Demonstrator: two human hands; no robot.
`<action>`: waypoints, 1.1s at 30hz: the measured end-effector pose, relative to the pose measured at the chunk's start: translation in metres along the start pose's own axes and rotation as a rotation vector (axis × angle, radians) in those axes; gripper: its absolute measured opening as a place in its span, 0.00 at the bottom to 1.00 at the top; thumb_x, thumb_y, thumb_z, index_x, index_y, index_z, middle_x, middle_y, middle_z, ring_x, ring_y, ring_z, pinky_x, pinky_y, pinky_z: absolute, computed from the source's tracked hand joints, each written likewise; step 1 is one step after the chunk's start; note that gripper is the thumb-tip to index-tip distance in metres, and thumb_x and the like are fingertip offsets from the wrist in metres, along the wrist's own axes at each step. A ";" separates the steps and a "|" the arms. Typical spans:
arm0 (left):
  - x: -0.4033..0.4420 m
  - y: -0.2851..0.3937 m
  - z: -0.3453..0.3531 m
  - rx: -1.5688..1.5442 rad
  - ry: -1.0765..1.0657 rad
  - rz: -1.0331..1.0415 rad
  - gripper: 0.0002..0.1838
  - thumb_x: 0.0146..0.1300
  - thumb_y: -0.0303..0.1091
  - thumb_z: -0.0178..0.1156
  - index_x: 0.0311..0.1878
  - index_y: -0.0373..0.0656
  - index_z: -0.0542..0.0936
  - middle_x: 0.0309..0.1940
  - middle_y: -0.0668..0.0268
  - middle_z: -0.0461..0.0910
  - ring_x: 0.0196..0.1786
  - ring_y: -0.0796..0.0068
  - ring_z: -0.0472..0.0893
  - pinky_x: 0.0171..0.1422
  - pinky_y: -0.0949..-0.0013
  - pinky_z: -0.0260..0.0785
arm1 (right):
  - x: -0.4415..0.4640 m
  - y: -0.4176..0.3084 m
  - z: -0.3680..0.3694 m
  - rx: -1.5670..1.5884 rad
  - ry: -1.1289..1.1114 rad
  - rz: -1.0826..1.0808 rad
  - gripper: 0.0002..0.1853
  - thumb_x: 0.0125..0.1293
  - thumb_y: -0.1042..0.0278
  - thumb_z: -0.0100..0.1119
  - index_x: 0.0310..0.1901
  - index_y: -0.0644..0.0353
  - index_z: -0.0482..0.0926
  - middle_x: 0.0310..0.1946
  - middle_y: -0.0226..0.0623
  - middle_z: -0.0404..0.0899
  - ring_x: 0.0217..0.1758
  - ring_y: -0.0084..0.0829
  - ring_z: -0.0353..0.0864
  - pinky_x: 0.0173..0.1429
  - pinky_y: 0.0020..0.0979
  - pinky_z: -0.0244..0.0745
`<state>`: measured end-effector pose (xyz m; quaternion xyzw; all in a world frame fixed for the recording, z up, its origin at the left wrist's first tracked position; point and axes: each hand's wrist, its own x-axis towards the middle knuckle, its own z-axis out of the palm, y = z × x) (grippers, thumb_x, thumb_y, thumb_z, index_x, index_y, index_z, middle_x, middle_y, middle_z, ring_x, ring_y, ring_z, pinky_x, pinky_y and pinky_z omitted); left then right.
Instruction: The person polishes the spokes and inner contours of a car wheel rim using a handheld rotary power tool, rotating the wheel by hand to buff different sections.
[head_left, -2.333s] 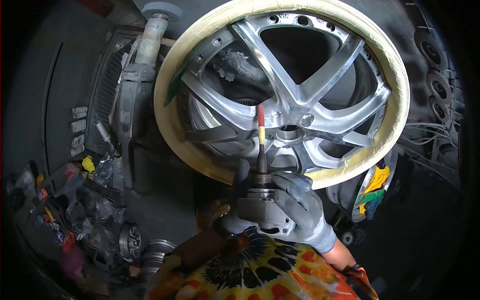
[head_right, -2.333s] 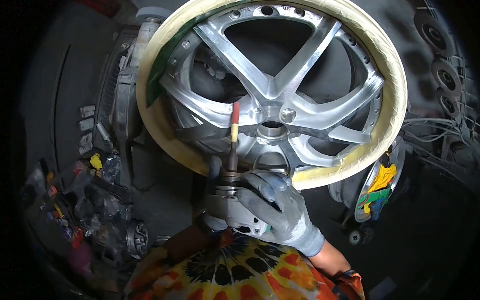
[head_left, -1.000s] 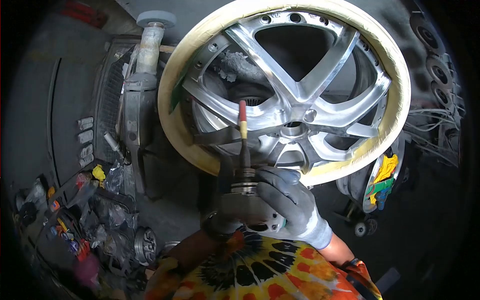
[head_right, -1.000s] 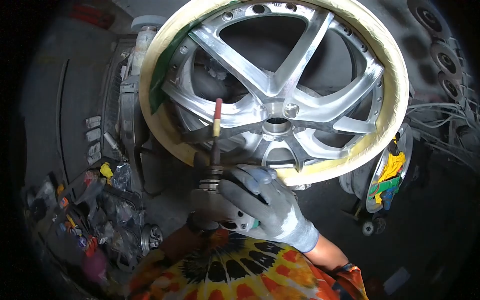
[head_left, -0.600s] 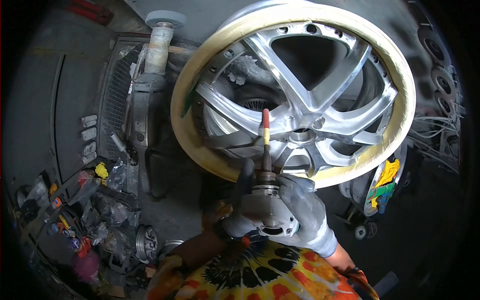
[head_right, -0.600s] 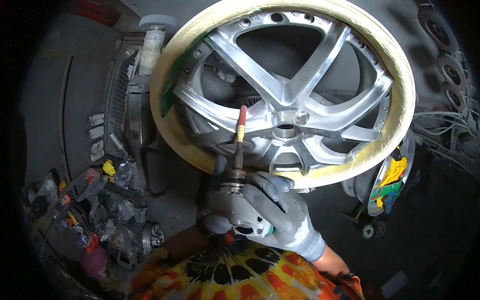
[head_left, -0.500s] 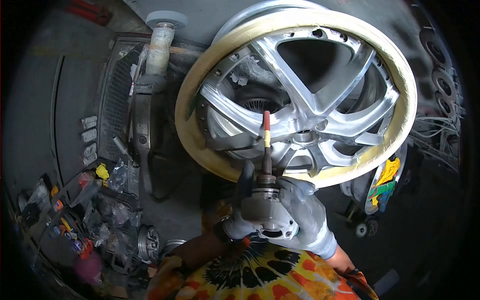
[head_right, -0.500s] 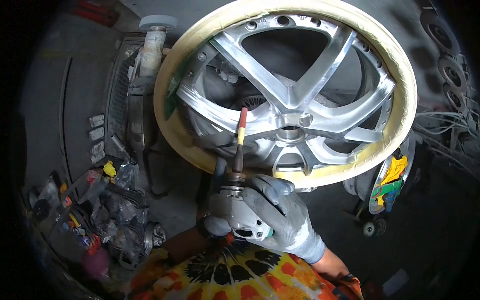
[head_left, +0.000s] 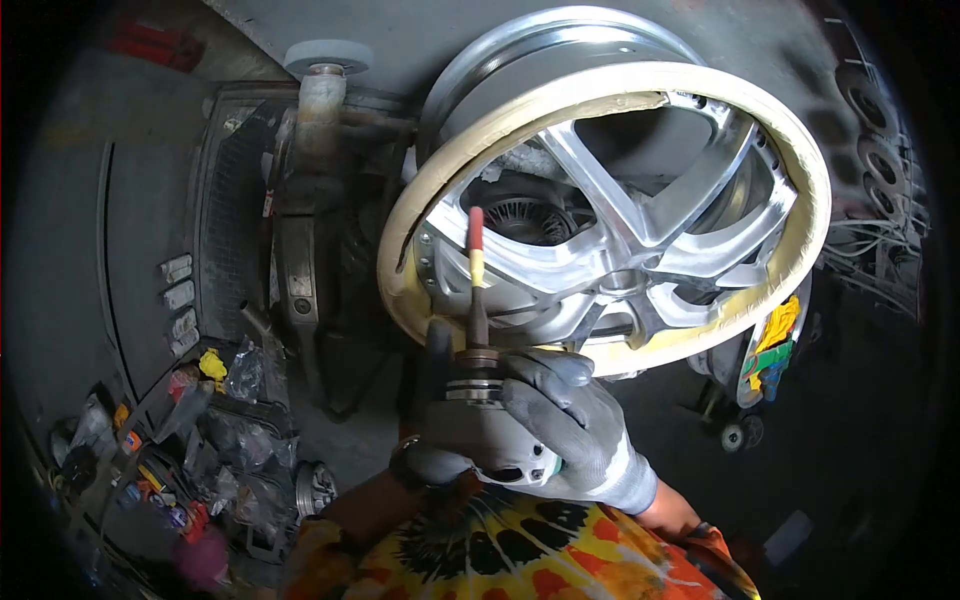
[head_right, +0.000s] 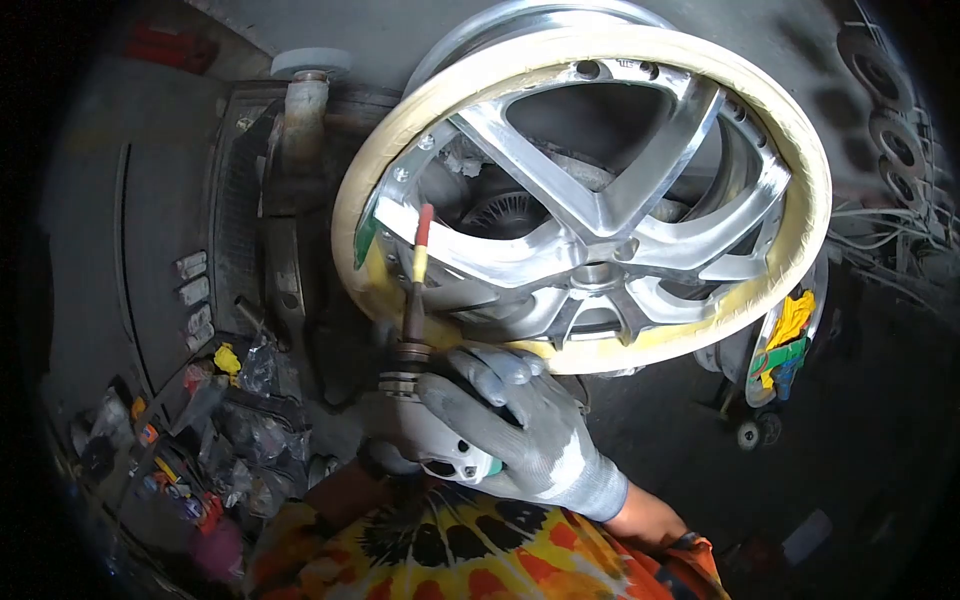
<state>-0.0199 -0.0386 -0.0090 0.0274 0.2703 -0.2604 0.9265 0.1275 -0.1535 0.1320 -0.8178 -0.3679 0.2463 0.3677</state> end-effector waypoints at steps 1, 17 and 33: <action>0.001 0.000 -0.004 0.040 0.048 0.013 0.51 0.66 0.82 0.47 0.66 0.38 0.74 0.52 0.49 0.84 0.48 0.60 0.85 0.53 0.53 0.80 | 0.003 0.000 0.000 0.008 -0.005 -0.007 0.31 0.53 0.58 0.76 0.61 0.57 0.83 0.58 0.49 0.79 0.60 0.52 0.81 0.61 0.47 0.78; 0.032 -0.055 0.022 -0.443 -0.281 -0.040 0.49 0.68 0.78 0.50 0.67 0.36 0.73 0.55 0.49 0.82 0.51 0.57 0.84 0.55 0.50 0.80 | -0.048 0.036 -0.031 -0.008 -0.035 -0.018 0.29 0.54 0.53 0.78 0.54 0.63 0.84 0.55 0.50 0.80 0.60 0.52 0.81 0.61 0.46 0.77; 0.099 -0.088 0.033 -1.102 -0.685 0.026 0.44 0.71 0.74 0.51 0.66 0.37 0.74 0.55 0.51 0.81 0.56 0.55 0.83 0.60 0.49 0.78 | -0.067 0.055 -0.043 -0.046 0.003 -0.069 0.27 0.53 0.56 0.78 0.51 0.64 0.85 0.55 0.53 0.82 0.59 0.54 0.83 0.59 0.47 0.80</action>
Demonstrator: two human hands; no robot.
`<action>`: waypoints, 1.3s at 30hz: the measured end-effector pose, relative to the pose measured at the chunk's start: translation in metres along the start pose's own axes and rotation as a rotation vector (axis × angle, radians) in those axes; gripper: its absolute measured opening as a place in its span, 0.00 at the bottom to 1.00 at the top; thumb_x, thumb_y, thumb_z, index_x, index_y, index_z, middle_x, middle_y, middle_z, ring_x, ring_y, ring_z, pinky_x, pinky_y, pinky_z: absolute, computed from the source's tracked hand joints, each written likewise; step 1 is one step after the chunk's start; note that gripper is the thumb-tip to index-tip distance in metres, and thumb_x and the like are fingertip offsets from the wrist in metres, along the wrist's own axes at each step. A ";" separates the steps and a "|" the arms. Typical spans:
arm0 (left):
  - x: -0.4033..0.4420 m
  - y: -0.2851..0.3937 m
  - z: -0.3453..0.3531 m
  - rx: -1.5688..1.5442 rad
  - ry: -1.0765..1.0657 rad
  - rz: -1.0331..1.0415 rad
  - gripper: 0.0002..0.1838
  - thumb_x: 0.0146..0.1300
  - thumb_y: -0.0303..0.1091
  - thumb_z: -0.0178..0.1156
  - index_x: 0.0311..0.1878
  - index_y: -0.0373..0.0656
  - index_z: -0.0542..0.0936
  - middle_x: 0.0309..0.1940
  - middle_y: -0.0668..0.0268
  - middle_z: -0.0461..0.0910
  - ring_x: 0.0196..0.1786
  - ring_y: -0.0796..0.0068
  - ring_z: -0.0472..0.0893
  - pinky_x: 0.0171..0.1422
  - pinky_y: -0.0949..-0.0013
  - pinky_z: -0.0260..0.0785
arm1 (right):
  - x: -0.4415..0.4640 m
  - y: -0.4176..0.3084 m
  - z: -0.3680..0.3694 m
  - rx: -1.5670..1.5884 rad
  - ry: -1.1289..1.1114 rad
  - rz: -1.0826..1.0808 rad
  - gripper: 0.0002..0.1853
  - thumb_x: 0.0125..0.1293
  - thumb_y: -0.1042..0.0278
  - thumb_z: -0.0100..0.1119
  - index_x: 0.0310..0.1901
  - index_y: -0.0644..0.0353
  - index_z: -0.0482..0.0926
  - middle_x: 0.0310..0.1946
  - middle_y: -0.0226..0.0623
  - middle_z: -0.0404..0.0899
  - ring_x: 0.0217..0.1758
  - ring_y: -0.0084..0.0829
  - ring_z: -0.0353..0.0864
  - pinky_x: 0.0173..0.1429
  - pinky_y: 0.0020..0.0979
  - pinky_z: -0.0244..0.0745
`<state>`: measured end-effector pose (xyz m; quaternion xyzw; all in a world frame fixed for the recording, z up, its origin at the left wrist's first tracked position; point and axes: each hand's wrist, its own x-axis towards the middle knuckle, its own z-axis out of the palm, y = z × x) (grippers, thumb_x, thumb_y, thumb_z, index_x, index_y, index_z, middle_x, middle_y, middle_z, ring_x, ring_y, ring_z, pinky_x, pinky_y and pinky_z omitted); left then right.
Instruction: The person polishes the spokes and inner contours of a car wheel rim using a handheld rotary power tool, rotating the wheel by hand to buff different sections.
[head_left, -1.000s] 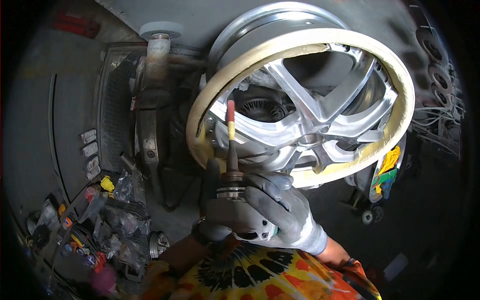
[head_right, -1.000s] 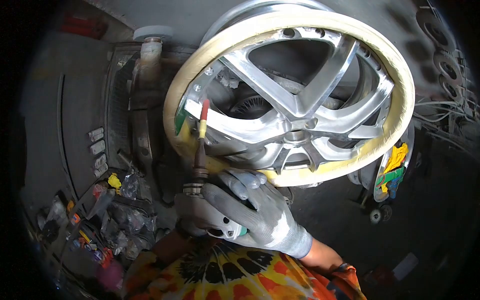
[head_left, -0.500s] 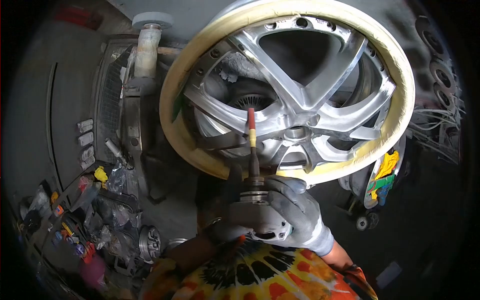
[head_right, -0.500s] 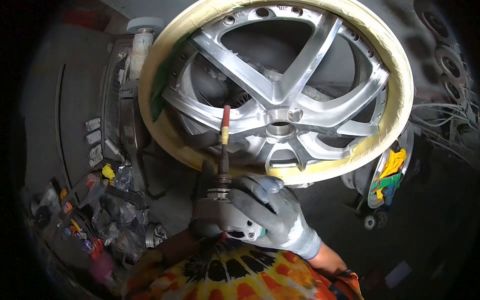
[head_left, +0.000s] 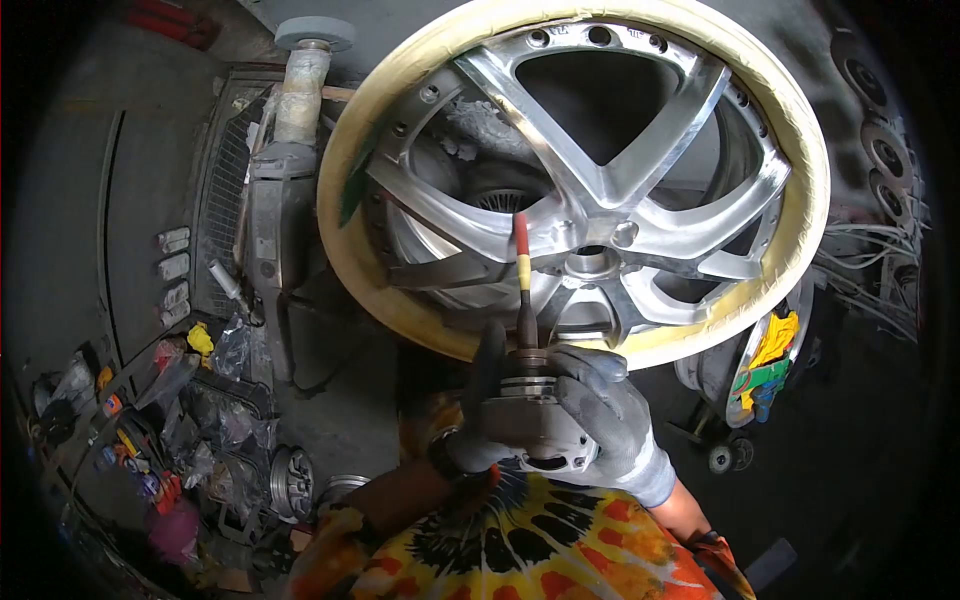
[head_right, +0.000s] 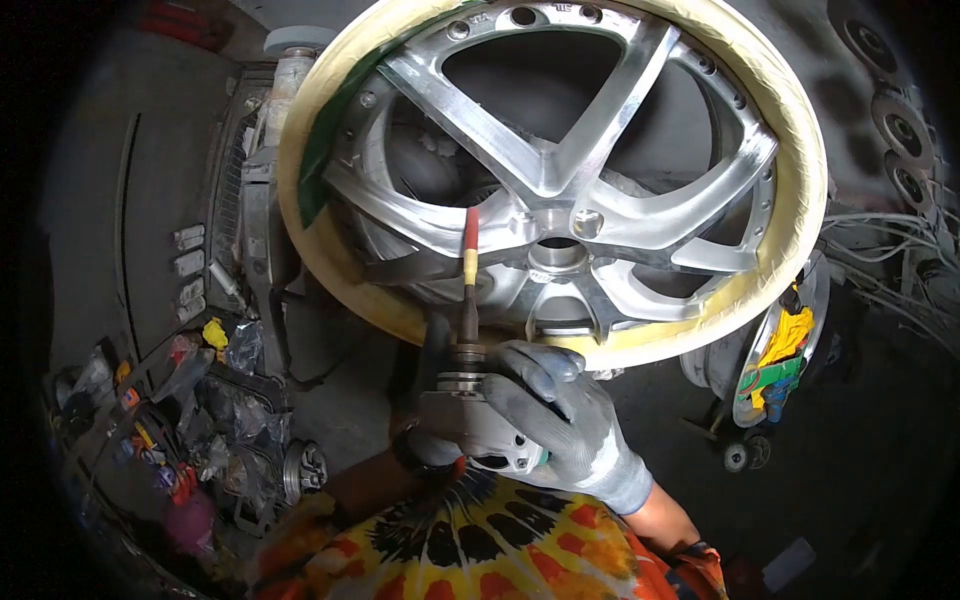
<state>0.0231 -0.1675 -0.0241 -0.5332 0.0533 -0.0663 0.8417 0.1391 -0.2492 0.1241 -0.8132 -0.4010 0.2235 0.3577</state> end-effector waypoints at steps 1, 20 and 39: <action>-0.005 0.000 0.005 0.047 0.037 -0.013 0.44 0.71 0.74 0.51 0.66 0.37 0.74 0.55 0.51 0.81 0.56 0.55 0.83 0.60 0.49 0.78 | 0.002 -0.001 0.002 -0.001 -0.015 0.007 0.27 0.53 0.55 0.78 0.51 0.63 0.85 0.55 0.53 0.82 0.59 0.53 0.83 0.59 0.47 0.80; -0.047 0.038 0.090 0.863 0.375 -0.083 0.44 0.71 0.74 0.51 0.64 0.36 0.75 0.56 0.49 0.82 0.55 0.52 0.84 0.60 0.49 0.79 | 0.045 -0.016 0.044 0.056 0.014 -0.099 0.28 0.64 0.51 0.65 0.62 0.59 0.82 0.60 0.50 0.77 0.62 0.53 0.79 0.62 0.48 0.76; -0.002 0.016 -0.016 0.109 0.186 -0.079 0.44 0.71 0.74 0.51 0.63 0.36 0.76 0.57 0.46 0.83 0.55 0.48 0.85 0.60 0.49 0.79 | -0.014 0.006 0.007 0.015 0.080 0.000 0.26 0.51 0.57 0.78 0.48 0.65 0.85 0.55 0.54 0.83 0.58 0.53 0.83 0.59 0.46 0.80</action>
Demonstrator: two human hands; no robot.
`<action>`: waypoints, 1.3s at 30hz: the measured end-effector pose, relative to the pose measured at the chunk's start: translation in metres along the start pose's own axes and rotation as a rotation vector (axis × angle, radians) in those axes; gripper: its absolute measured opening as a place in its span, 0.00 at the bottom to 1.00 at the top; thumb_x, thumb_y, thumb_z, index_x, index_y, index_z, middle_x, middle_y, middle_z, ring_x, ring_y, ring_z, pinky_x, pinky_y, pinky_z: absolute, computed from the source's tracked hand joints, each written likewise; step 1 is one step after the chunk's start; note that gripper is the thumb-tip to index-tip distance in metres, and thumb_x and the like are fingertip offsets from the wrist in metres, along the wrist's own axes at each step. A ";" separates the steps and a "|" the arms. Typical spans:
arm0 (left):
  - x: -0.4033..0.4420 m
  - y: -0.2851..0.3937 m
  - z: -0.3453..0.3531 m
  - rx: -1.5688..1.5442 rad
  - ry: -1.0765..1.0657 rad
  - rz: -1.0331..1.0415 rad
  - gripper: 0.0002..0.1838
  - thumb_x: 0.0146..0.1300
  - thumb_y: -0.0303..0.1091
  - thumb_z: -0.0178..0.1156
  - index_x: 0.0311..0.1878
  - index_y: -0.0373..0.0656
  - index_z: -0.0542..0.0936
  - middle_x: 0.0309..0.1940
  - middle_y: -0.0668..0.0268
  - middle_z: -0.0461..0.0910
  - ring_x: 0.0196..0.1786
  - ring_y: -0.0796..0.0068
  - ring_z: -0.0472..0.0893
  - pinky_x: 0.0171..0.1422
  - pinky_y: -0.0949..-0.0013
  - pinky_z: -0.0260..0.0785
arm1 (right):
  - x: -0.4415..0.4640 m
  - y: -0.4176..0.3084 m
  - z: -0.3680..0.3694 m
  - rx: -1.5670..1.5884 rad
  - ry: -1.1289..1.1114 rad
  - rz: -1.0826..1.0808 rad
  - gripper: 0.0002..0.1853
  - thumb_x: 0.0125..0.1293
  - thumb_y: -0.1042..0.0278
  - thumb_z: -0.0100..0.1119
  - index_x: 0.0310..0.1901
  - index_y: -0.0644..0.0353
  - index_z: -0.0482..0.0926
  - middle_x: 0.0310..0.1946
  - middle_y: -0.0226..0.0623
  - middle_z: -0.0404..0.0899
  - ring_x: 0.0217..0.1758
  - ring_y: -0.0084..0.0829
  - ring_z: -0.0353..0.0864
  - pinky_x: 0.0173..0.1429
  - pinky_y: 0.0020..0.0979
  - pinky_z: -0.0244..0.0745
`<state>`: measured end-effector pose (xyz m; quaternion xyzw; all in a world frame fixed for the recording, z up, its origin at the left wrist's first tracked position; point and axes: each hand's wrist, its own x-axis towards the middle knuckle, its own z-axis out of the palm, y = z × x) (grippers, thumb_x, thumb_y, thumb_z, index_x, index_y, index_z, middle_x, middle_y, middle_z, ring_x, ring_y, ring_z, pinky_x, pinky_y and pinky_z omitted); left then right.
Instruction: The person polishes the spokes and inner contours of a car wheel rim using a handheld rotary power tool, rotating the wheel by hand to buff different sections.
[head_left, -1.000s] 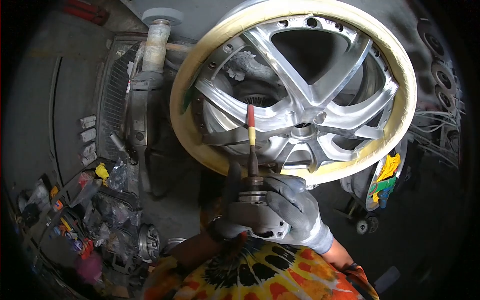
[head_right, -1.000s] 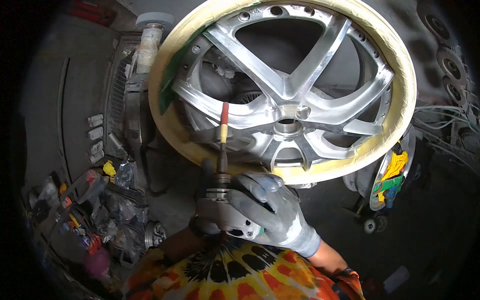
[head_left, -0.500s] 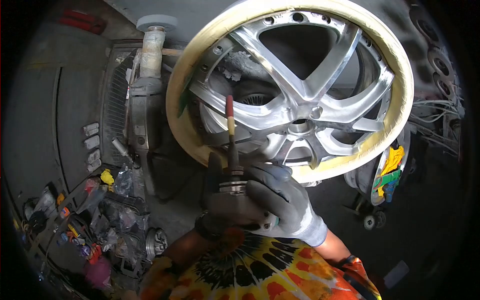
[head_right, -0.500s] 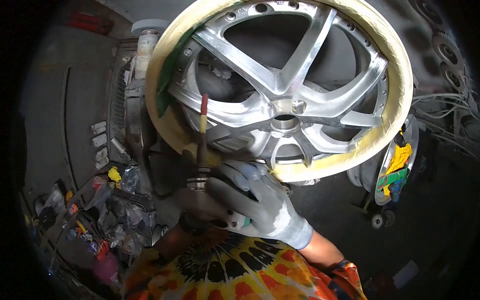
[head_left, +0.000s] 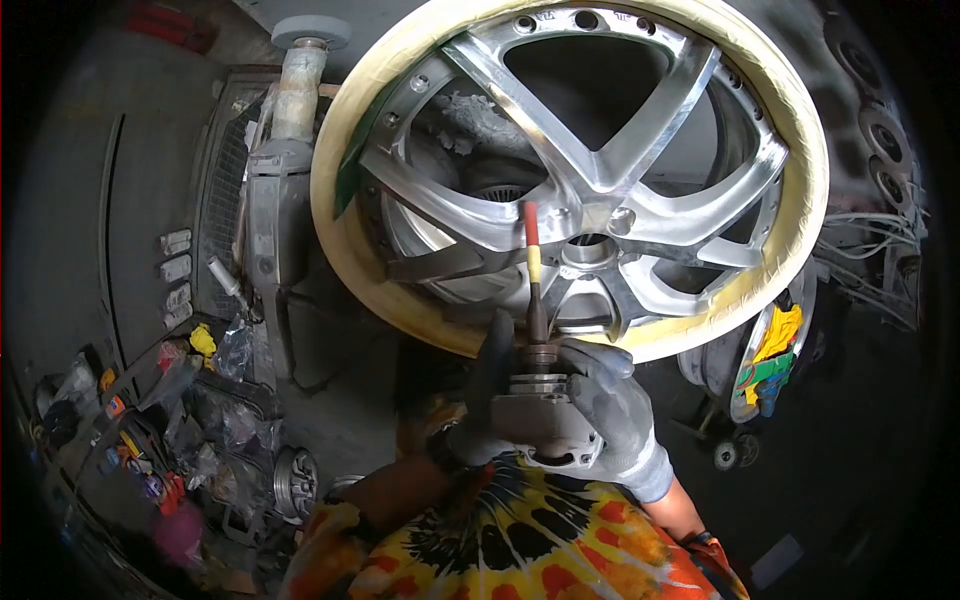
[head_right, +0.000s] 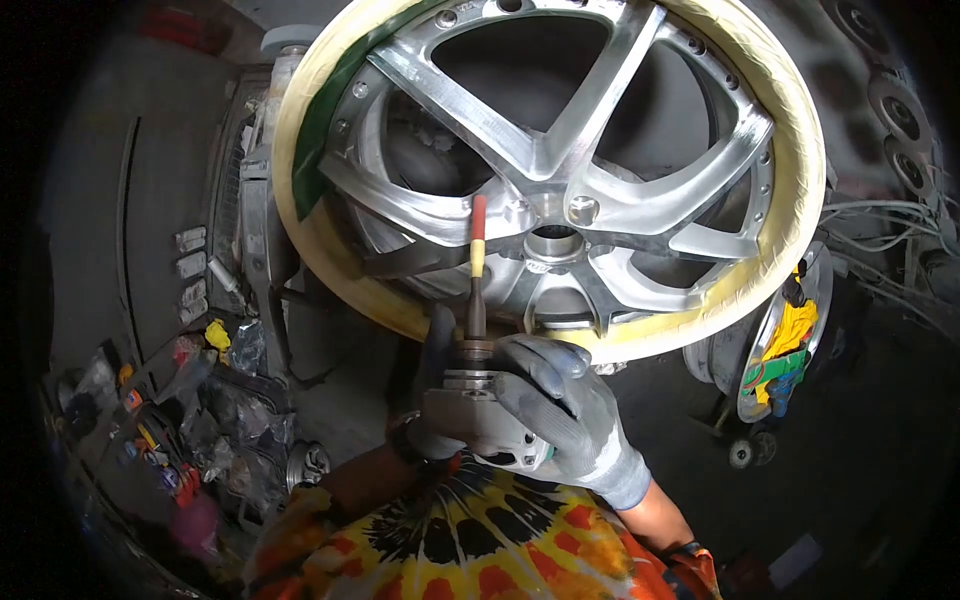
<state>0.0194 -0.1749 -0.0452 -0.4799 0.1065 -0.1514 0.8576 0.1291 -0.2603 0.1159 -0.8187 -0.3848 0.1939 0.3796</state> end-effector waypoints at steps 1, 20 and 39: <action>0.000 -0.001 -0.001 -0.019 -0.002 0.011 0.44 0.71 0.74 0.51 0.63 0.36 0.76 0.57 0.46 0.83 0.55 0.48 0.85 0.60 0.49 0.79 | 0.000 0.000 0.000 -0.019 -0.015 -0.016 0.26 0.51 0.57 0.78 0.48 0.65 0.85 0.55 0.54 0.83 0.58 0.54 0.83 0.59 0.46 0.80; -0.053 0.009 0.064 0.353 0.182 0.061 0.50 0.71 0.75 0.48 0.67 0.28 0.73 0.57 0.42 0.83 0.54 0.50 0.86 0.61 0.50 0.80 | 0.023 -0.017 0.036 -0.001 -0.027 -0.065 0.24 0.53 0.56 0.75 0.51 0.58 0.86 0.58 0.49 0.81 0.60 0.51 0.82 0.60 0.47 0.79; -0.035 -0.007 0.069 0.455 0.298 0.035 0.52 0.70 0.78 0.44 0.65 0.28 0.75 0.55 0.46 0.84 0.52 0.57 0.87 0.57 0.56 0.81 | 0.006 -0.023 0.029 -0.027 -0.012 0.009 0.27 0.49 0.60 0.79 0.51 0.62 0.85 0.56 0.52 0.82 0.59 0.52 0.82 0.61 0.48 0.78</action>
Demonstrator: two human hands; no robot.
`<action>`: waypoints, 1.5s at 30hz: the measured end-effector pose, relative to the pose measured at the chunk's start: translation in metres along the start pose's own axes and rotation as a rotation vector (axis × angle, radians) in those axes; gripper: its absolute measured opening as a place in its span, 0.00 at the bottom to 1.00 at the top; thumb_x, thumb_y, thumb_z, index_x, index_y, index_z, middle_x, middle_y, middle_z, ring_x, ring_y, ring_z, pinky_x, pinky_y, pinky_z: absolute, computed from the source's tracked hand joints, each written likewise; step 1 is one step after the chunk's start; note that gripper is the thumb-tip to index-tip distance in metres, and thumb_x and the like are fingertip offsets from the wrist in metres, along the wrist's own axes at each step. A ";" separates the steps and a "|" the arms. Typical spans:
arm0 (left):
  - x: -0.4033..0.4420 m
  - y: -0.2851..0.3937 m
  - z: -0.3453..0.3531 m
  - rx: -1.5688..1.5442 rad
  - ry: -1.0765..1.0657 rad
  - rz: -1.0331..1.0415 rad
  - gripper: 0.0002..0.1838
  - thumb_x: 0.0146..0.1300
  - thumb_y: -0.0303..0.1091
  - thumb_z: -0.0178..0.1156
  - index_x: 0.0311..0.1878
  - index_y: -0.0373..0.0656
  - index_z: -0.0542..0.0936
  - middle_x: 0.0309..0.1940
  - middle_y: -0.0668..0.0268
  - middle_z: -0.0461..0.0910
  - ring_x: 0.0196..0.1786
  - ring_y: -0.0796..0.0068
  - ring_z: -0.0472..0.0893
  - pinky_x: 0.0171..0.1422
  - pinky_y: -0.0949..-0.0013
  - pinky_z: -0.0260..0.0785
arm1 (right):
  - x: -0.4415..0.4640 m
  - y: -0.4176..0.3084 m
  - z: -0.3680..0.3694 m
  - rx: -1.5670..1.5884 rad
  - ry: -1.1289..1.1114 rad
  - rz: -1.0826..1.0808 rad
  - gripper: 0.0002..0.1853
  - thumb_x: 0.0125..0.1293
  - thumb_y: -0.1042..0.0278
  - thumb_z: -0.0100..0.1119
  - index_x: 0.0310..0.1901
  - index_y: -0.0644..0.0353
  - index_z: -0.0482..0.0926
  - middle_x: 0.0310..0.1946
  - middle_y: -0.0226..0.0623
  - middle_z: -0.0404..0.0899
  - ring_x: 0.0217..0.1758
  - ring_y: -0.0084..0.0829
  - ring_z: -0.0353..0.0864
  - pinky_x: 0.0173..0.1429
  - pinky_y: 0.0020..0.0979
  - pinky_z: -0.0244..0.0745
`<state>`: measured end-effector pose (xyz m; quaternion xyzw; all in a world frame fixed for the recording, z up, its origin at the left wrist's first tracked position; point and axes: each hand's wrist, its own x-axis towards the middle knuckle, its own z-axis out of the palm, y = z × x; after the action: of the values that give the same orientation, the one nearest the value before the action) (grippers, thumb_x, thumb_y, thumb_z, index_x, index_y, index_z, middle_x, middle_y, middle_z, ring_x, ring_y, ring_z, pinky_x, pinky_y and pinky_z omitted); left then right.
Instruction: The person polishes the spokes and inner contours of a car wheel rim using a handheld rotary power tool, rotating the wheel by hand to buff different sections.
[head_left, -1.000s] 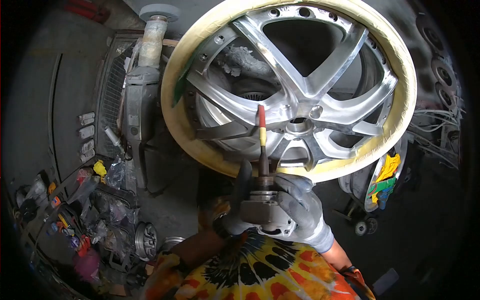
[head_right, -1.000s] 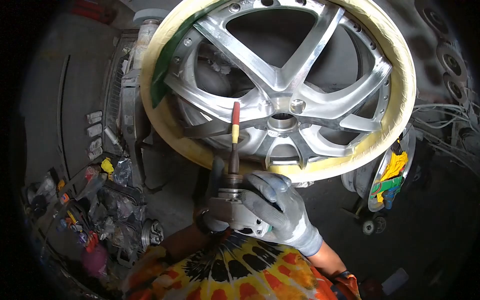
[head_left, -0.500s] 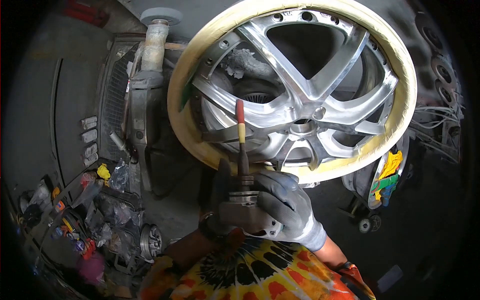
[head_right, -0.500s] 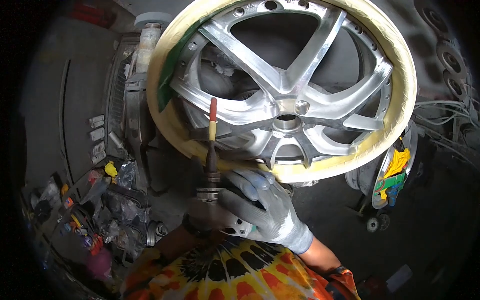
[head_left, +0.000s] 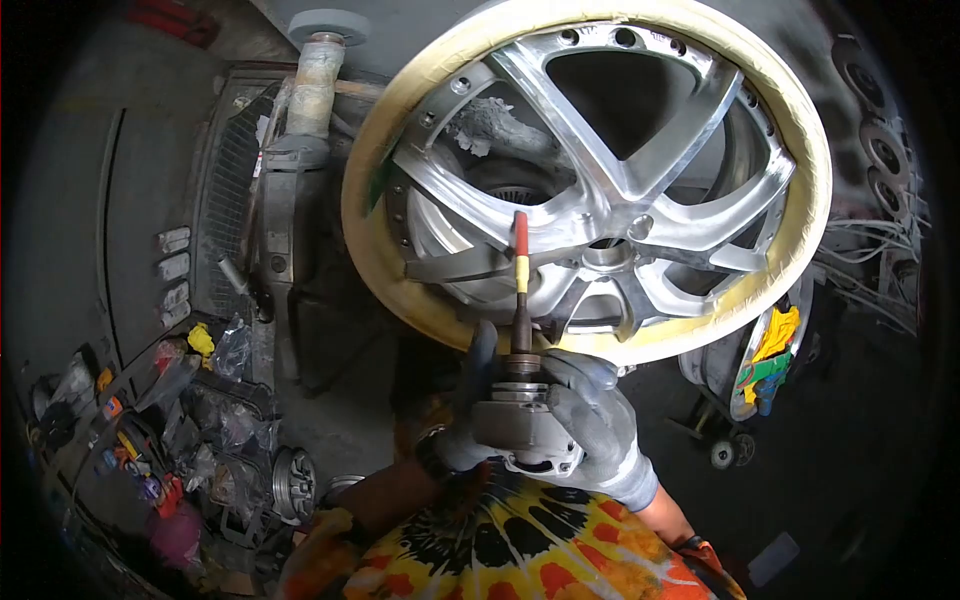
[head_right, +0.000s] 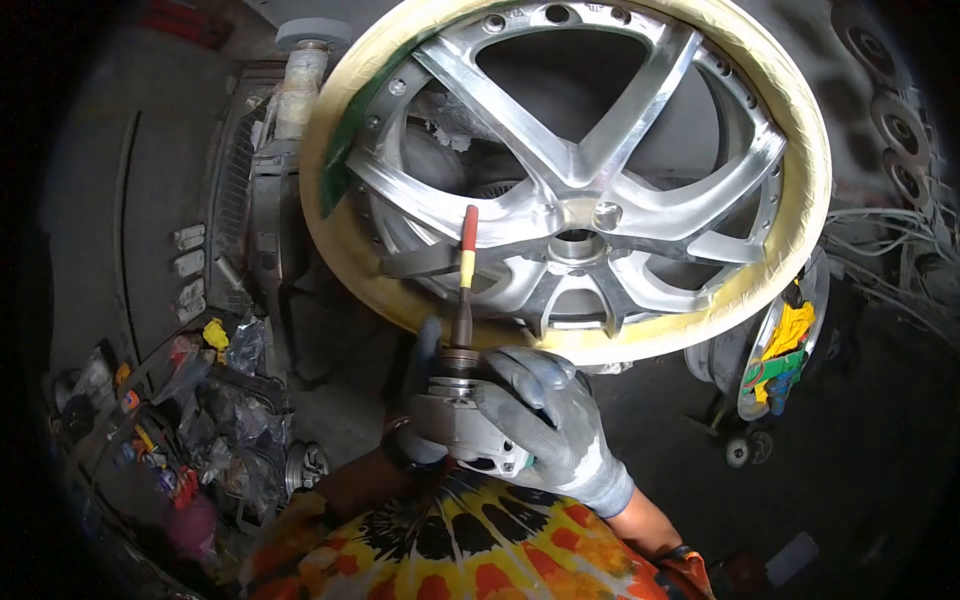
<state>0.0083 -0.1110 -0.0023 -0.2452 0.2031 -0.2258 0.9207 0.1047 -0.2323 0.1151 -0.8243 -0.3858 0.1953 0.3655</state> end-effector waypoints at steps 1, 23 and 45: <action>-0.003 0.002 0.004 0.033 0.024 0.016 0.52 0.70 0.78 0.44 0.64 0.29 0.76 0.55 0.46 0.85 0.51 0.59 0.87 0.56 0.56 0.81 | 0.002 -0.001 0.002 0.001 -0.001 -0.002 0.27 0.49 0.60 0.79 0.51 0.62 0.85 0.56 0.52 0.82 0.59 0.52 0.82 0.61 0.48 0.78; -0.056 0.057 0.013 0.248 0.005 0.067 0.49 0.73 0.78 0.40 0.61 0.33 0.79 0.51 0.54 0.86 0.47 0.64 0.86 0.56 0.63 0.79 | 0.066 -0.014 0.030 0.041 0.002 -0.092 0.26 0.59 0.54 0.70 0.55 0.61 0.84 0.58 0.51 0.80 0.59 0.54 0.82 0.60 0.47 0.78; 0.017 -0.008 0.045 0.035 -0.079 -0.031 0.49 0.74 0.77 0.37 0.61 0.34 0.79 0.51 0.57 0.86 0.47 0.66 0.85 0.57 0.64 0.78 | -0.024 0.012 -0.013 0.112 0.113 0.068 0.27 0.55 0.59 0.76 0.52 0.67 0.80 0.57 0.57 0.81 0.60 0.58 0.82 0.62 0.47 0.78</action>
<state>0.0413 -0.1091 0.0336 -0.2407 0.1588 -0.2338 0.9285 0.1036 -0.2619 0.1160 -0.8250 -0.3248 0.1819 0.4252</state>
